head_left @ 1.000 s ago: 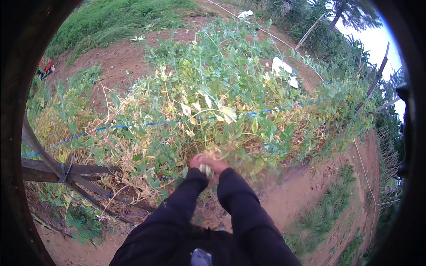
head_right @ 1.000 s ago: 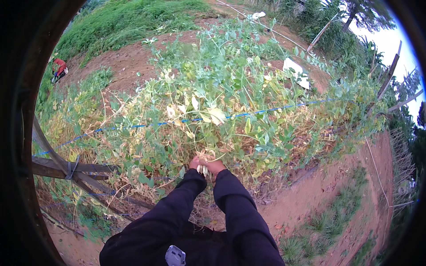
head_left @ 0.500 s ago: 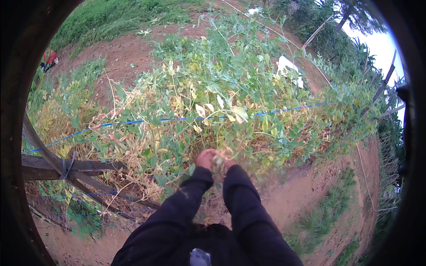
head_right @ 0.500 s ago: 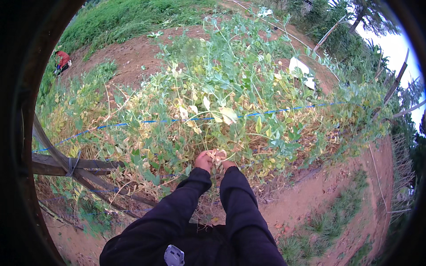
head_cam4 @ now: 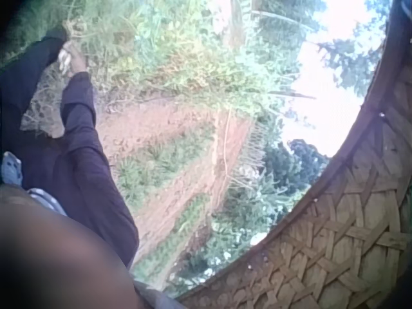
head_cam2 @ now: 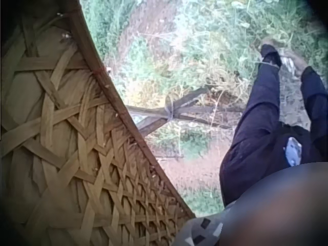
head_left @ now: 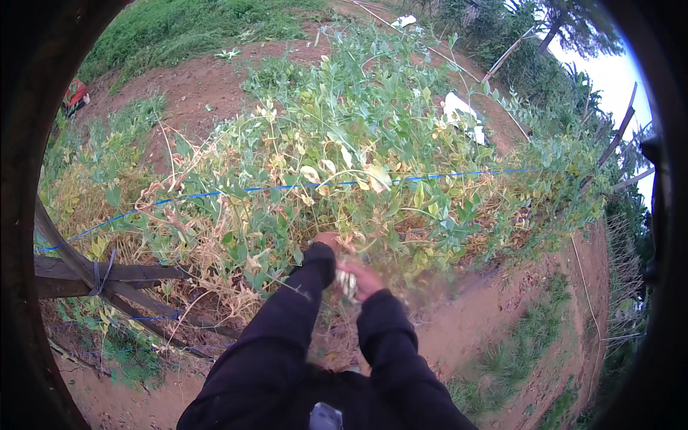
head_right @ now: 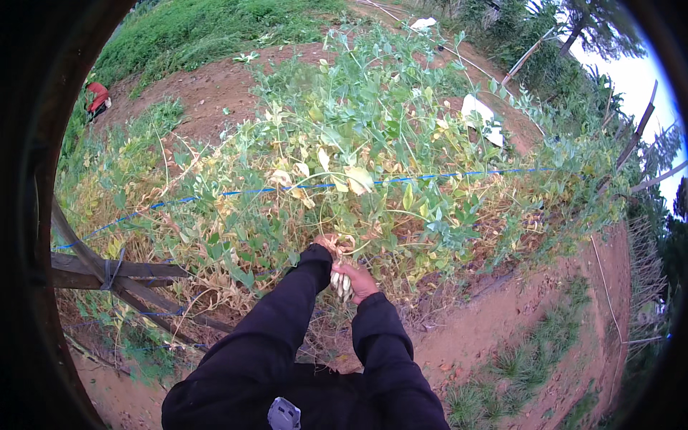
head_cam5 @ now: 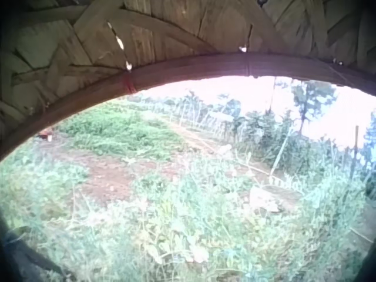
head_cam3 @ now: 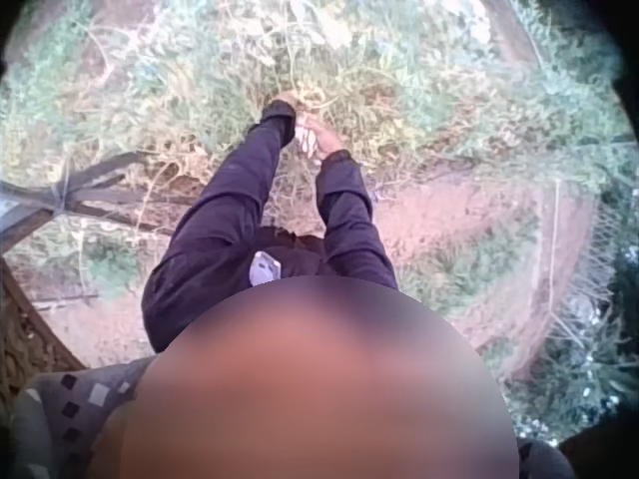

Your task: The person walks through a garden and repeatedly picks green vegetables from plants by hand, gathering them into a bundle. The person then walks to a white sack on the ground and places the harvested vegetables into it.

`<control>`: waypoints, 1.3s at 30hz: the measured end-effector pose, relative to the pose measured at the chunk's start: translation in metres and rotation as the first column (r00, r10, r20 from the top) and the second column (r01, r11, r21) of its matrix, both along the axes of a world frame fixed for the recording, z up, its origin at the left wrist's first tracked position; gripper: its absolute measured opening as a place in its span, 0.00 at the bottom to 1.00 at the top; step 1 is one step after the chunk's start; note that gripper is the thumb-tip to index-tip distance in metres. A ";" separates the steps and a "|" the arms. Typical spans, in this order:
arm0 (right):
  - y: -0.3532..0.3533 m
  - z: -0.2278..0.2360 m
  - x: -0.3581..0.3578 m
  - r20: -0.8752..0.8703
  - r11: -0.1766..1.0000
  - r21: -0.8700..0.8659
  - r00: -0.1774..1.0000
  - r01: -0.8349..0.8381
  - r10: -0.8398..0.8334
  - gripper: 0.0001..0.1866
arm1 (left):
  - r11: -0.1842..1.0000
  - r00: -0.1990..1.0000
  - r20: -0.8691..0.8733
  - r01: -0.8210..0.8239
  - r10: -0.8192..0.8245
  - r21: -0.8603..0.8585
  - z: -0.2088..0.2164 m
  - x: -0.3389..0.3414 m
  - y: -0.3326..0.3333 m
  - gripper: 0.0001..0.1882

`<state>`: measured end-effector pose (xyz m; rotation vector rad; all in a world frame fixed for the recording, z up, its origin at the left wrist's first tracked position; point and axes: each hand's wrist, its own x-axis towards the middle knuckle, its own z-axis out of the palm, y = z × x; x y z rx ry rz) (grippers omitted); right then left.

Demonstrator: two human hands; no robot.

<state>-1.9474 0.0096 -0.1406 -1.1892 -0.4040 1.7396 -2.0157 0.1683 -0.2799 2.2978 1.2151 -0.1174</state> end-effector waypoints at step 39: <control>-0.097 0.073 -0.006 0.159 0.992 0.125 0.987 -0.020 0.000 0.09 | 0.838 -0.449 0.756 -0.029 0.477 -0.546 0.137 -0.153 -0.019 0.15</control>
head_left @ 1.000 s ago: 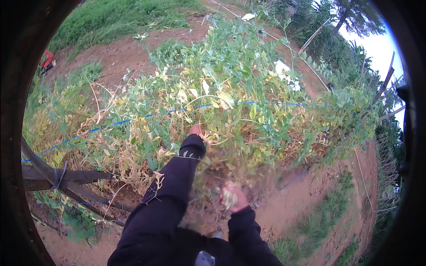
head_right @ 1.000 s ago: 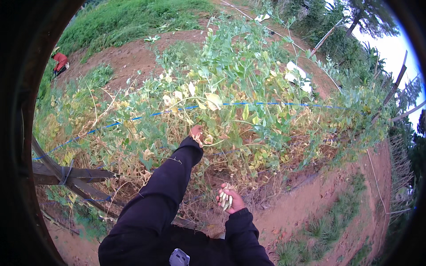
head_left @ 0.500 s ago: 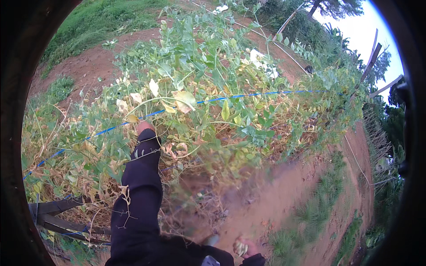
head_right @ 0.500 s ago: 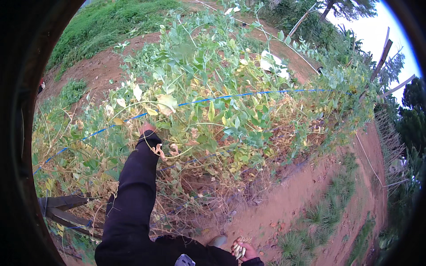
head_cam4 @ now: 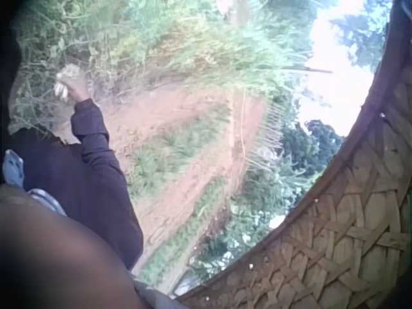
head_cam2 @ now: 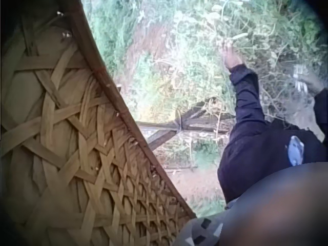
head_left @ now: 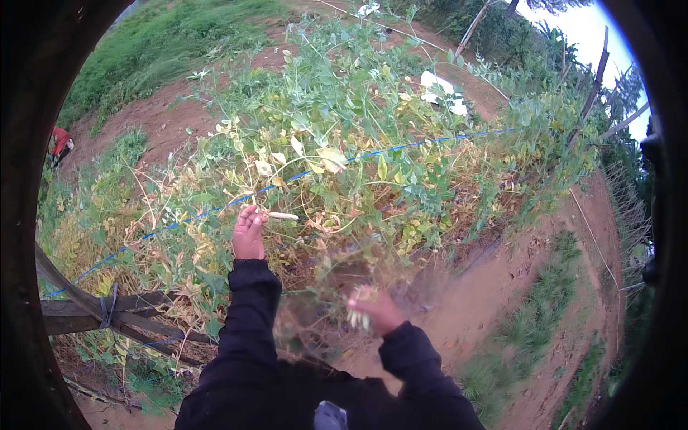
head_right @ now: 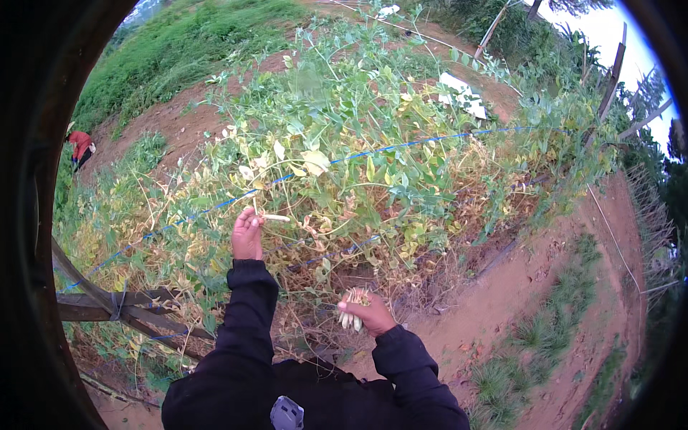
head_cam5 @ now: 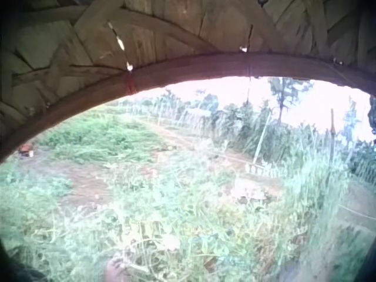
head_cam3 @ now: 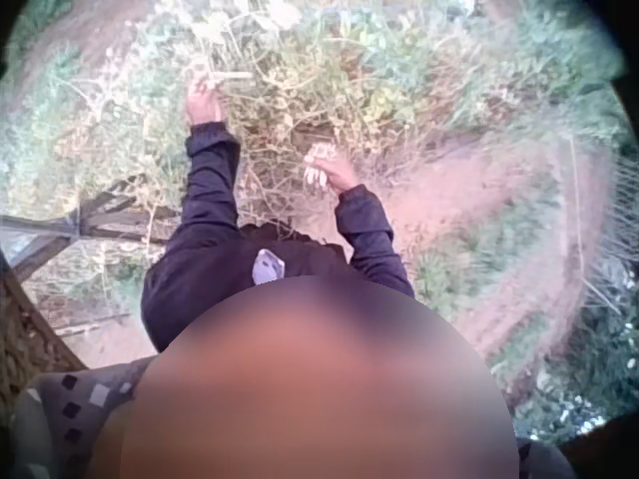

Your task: The person walks through a garden and repeatedly picks green vegetables from plants by hand, gathering them into a bundle. The person then walks to a white sack on the ground and places the harvested vegetables into it.

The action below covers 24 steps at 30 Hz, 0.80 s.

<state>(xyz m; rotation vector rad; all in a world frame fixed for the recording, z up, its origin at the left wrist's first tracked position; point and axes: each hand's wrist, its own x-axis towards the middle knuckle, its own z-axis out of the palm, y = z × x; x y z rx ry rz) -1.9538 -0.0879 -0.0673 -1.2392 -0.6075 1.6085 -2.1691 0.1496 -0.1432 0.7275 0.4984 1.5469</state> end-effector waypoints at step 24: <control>-0.040 0.043 -0.072 -0.029 0.926 0.292 0.966 -0.237 0.257 0.12 | 0.951 0.694 -0.717 0.179 0.060 0.253 -0.005 -0.037 -0.073 0.11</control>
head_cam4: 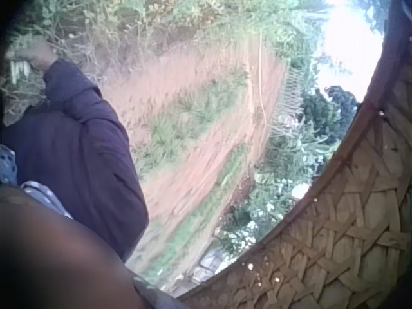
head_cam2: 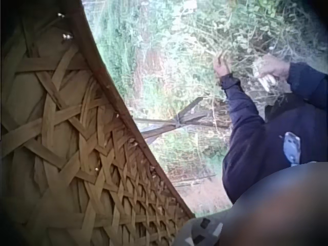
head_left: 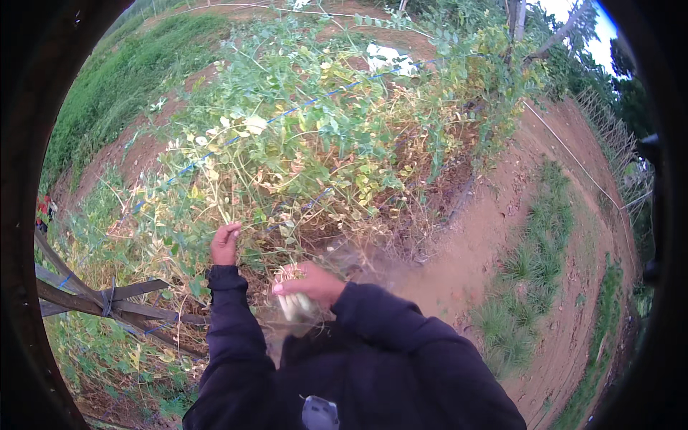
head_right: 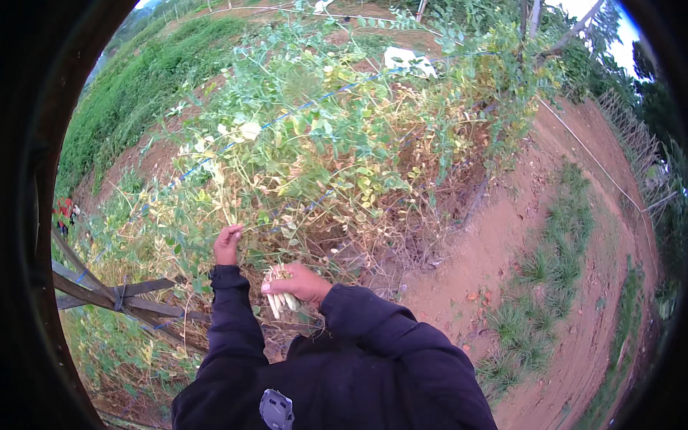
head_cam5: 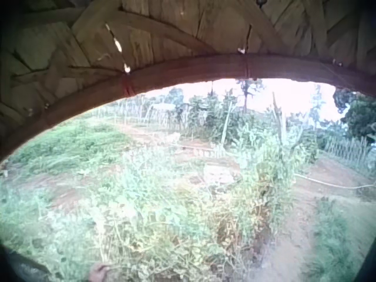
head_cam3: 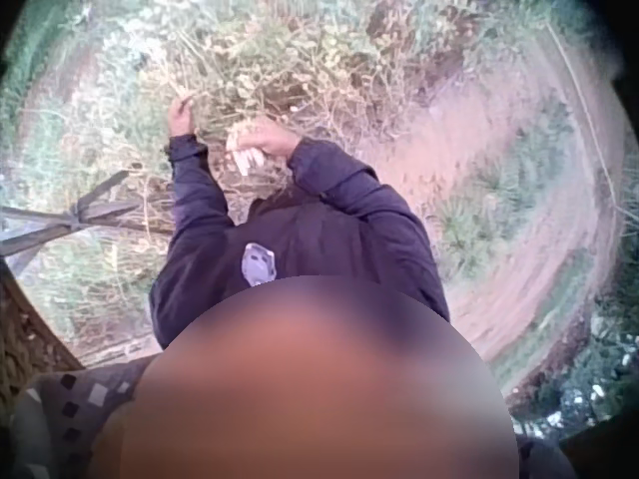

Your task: The person walks through a garden and repeatedly picks green vegetables from plants by hand, gathering them into a bundle. The person then walks to a white sack on the ground and places the harvested vegetables into it.

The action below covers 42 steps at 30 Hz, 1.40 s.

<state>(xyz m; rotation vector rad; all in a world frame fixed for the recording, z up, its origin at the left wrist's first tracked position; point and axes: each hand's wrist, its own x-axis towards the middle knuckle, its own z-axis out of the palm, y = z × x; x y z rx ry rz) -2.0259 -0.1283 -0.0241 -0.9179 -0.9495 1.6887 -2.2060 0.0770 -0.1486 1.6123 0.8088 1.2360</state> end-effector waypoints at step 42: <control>-0.461 -0.154 0.439 -0.510 0.474 -0.423 0.229 0.773 -0.829 0.07 | 0.802 0.992 -0.059 0.056 -0.113 -0.595 -0.070 0.523 -0.143 0.19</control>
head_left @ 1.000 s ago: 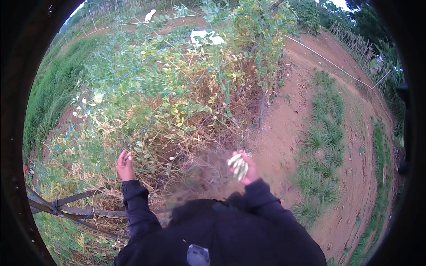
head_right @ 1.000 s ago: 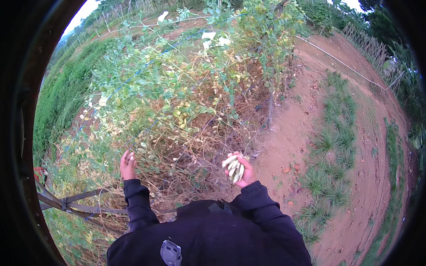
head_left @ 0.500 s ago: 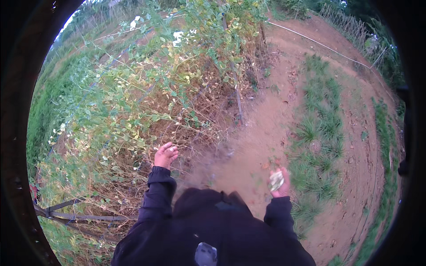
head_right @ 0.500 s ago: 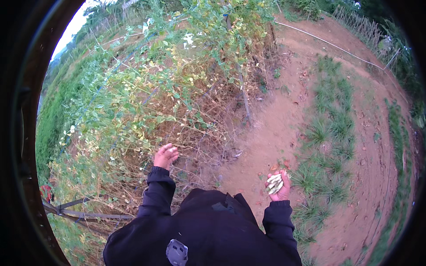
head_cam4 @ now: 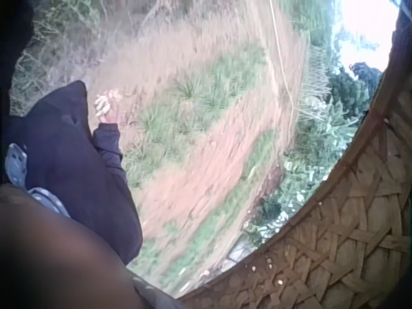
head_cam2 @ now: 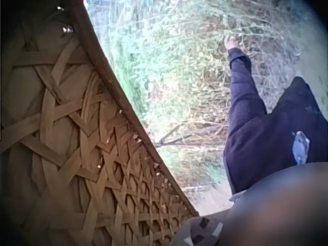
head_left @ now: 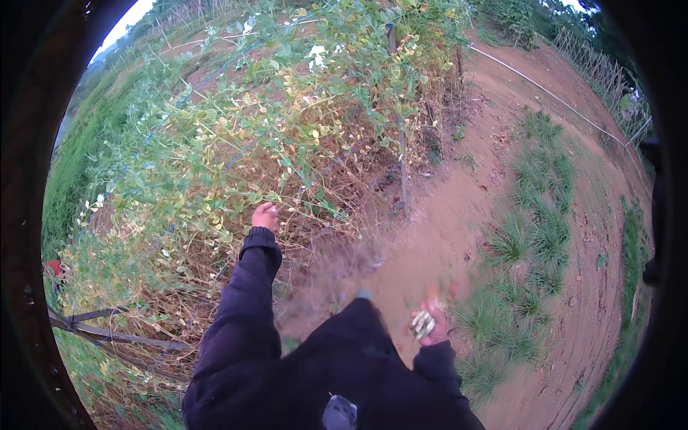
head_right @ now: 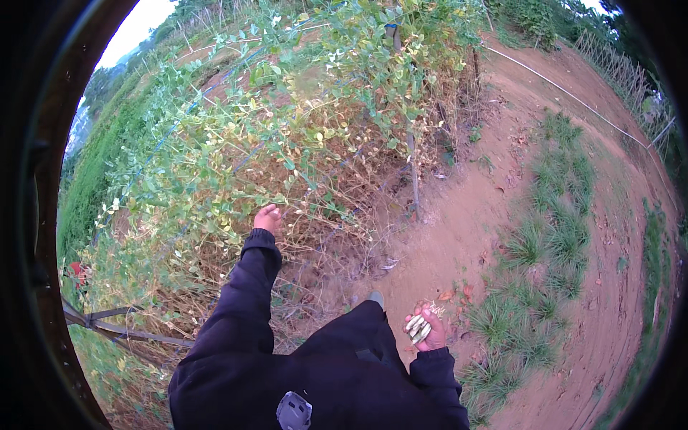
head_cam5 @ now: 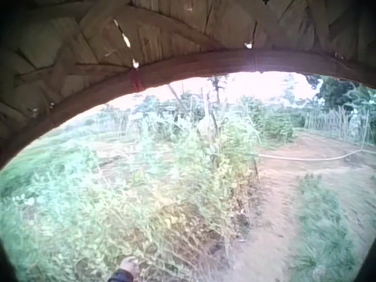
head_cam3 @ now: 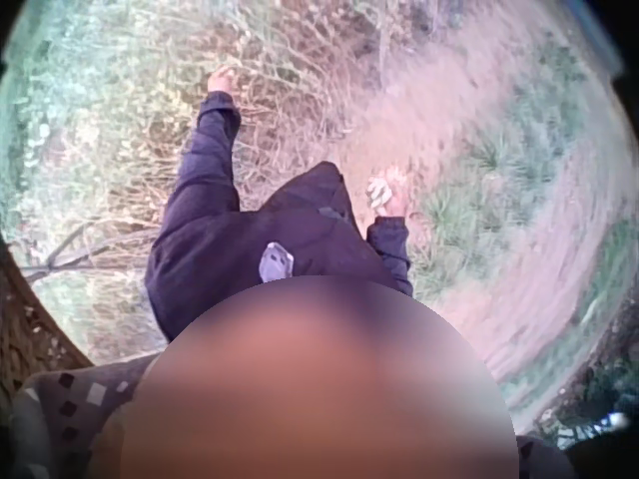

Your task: The person walks through a garden and repeatedly picks green vegetables from plants by hand, gathering them into a bundle. The person then walks to a white sack on the ground and places the harvested vegetables into it.

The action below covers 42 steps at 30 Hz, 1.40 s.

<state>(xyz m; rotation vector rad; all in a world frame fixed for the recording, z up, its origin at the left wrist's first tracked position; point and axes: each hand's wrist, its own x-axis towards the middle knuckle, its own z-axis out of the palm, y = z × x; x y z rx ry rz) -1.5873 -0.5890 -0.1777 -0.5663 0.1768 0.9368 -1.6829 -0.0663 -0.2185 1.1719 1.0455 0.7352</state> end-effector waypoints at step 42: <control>0.463 0.002 0.179 0.053 0.284 -0.308 0.281 -0.908 0.958 0.11 | 0.929 0.971 0.047 -0.237 0.233 0.285 0.046 0.132 -0.066 0.08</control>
